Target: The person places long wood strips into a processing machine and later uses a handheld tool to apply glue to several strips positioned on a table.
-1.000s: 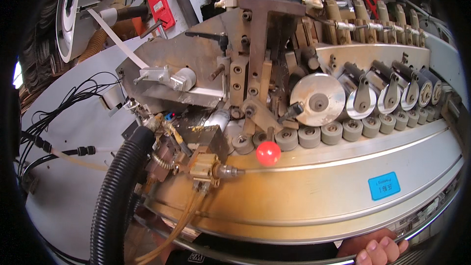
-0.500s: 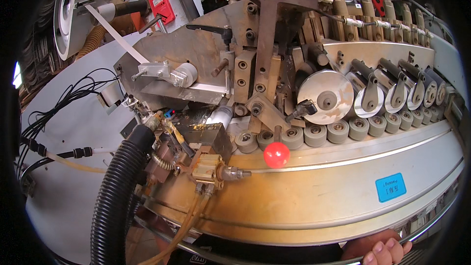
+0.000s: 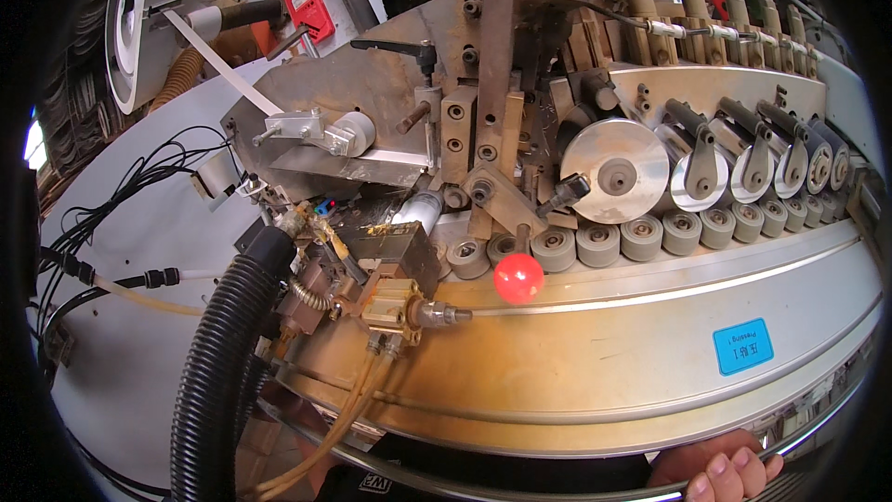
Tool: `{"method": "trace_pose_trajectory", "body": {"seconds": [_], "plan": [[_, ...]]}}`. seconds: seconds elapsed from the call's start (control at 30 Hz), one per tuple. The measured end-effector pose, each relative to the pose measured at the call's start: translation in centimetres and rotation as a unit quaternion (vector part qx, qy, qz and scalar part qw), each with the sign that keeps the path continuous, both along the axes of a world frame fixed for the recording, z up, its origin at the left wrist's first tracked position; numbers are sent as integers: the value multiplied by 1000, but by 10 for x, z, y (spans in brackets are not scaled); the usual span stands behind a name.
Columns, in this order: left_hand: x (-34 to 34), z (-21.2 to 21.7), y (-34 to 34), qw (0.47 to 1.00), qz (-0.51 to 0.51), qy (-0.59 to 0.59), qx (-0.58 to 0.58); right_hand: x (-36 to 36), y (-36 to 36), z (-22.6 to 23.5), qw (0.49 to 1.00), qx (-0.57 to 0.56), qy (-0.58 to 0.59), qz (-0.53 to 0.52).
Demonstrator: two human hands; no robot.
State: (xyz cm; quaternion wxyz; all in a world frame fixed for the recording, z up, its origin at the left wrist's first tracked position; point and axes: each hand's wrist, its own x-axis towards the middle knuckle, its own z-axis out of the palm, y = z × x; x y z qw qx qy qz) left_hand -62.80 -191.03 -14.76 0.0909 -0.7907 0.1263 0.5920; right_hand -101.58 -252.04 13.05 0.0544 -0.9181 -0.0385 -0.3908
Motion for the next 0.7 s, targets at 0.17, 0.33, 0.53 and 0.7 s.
{"method": "trace_pose_trajectory", "body": {"seconds": [0.17,0.33,0.53,0.7], "plan": [[3,-2,-2,1000,0,-2,2,-6,-9,7,1000,2,16,20],[4,-4,-2,1000,-5,-4,4,17,1,1,1000,-14,3,19],[2,-2,1,1000,-2,-7,3,7,2,-2,1000,9,-8,11],[-10,-6,-6,1000,7,0,-6,15,6,15,998,51,30,-21]]}}
